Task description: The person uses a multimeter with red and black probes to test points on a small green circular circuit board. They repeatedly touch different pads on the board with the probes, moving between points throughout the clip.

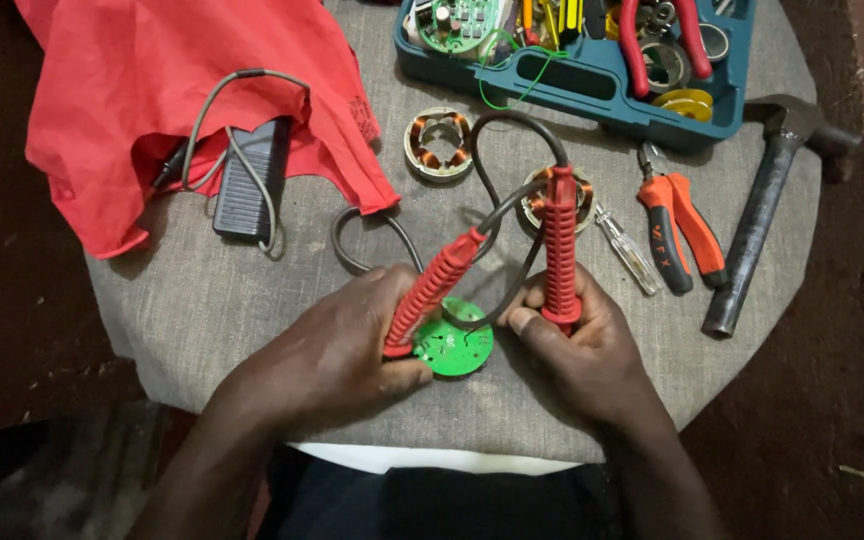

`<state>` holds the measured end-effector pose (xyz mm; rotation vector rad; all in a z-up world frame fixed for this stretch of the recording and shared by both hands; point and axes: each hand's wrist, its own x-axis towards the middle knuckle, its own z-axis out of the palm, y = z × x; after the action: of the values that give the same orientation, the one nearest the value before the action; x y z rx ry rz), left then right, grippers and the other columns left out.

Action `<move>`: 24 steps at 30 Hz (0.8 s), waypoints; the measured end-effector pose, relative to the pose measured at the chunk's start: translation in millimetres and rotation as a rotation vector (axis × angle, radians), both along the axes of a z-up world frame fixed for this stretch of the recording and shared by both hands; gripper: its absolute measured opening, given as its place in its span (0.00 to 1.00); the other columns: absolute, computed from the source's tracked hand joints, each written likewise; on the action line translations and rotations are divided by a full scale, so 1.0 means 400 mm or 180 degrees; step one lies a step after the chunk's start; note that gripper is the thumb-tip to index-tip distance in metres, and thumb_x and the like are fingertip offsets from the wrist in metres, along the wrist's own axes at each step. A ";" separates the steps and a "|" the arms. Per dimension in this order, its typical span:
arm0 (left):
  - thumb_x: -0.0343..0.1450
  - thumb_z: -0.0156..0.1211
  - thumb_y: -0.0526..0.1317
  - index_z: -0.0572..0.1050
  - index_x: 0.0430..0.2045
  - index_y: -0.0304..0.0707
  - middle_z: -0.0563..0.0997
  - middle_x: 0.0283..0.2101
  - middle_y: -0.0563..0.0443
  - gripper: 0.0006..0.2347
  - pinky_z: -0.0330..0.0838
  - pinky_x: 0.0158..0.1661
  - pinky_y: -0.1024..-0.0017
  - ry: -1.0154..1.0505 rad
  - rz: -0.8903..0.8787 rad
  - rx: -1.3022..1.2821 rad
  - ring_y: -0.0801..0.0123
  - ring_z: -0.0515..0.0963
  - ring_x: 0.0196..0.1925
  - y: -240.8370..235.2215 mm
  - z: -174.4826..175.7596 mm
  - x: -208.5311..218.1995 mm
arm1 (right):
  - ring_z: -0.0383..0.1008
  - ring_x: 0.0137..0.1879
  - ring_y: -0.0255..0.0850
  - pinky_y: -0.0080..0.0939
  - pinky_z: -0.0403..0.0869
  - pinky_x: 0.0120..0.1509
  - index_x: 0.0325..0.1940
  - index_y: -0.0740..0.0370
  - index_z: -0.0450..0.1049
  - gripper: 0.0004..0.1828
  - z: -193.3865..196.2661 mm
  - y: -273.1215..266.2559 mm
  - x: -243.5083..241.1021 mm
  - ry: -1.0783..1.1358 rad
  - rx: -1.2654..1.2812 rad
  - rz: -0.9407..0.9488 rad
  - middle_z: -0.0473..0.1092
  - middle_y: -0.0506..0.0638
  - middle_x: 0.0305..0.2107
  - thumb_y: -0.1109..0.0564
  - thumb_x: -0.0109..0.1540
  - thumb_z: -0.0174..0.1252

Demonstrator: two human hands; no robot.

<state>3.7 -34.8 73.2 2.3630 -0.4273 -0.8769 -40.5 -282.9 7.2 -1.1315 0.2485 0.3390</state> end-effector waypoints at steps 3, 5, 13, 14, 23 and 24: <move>0.64 0.76 0.47 0.75 0.47 0.54 0.86 0.45 0.58 0.19 0.73 0.41 0.67 0.0132 0.0208 -0.0448 0.66 0.85 0.44 0.015 -0.035 0.012 | 0.71 0.38 0.44 0.43 0.72 0.44 0.44 0.60 0.67 0.09 -0.021 -0.002 0.001 -0.0517 0.0106 0.0070 0.74 0.58 0.36 0.71 0.66 0.54; 0.64 0.75 0.46 0.77 0.47 0.53 0.88 0.40 0.58 0.18 0.74 0.39 0.70 0.0261 0.0402 -0.0726 0.70 0.85 0.38 0.022 -0.038 0.017 | 0.72 0.39 0.45 0.44 0.72 0.47 0.44 0.58 0.68 0.10 -0.023 -0.006 0.002 -0.0584 0.0264 0.0058 0.75 0.58 0.37 0.72 0.66 0.54; 0.70 0.68 0.34 0.75 0.49 0.32 0.84 0.39 0.45 0.15 0.81 0.40 0.71 0.0958 0.0818 -0.3226 0.65 0.85 0.38 0.042 -0.157 0.014 | 0.77 0.47 0.48 0.49 0.77 0.54 0.44 0.57 0.66 0.14 -0.024 -0.009 0.012 -0.0884 -0.0084 0.0062 0.77 0.58 0.40 0.73 0.63 0.57; 0.70 0.67 0.31 0.70 0.45 0.36 0.85 0.45 0.41 0.13 0.79 0.39 0.73 0.0908 0.0867 -0.3408 0.68 0.83 0.38 0.043 -0.179 0.015 | 0.75 0.44 0.47 0.46 0.76 0.49 0.45 0.58 0.66 0.14 -0.021 -0.003 0.011 -0.0819 0.0311 0.0086 0.76 0.59 0.41 0.74 0.63 0.56; 0.72 0.64 0.25 0.66 0.41 0.41 0.84 0.52 0.33 0.14 0.80 0.49 0.69 0.1114 0.1002 -0.3850 0.63 0.83 0.46 0.053 -0.202 0.017 | 0.75 0.49 0.47 0.49 0.77 0.55 0.46 0.56 0.64 0.16 -0.014 0.030 0.021 -0.1180 0.0202 0.0316 0.74 0.58 0.43 0.74 0.63 0.54; 0.72 0.63 0.24 0.65 0.41 0.40 0.84 0.52 0.32 0.13 0.80 0.47 0.69 0.1228 0.1060 -0.3836 0.64 0.83 0.45 0.054 -0.194 0.016 | 0.74 0.48 0.47 0.50 0.76 0.54 0.46 0.57 0.65 0.16 -0.014 0.031 0.021 -0.1099 0.0530 0.0370 0.74 0.58 0.44 0.75 0.63 0.53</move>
<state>10.1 -13.0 -4.6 1.0846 -0.2618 -0.6103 -32.1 -270.5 1.6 -1.0222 -0.1480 0.2562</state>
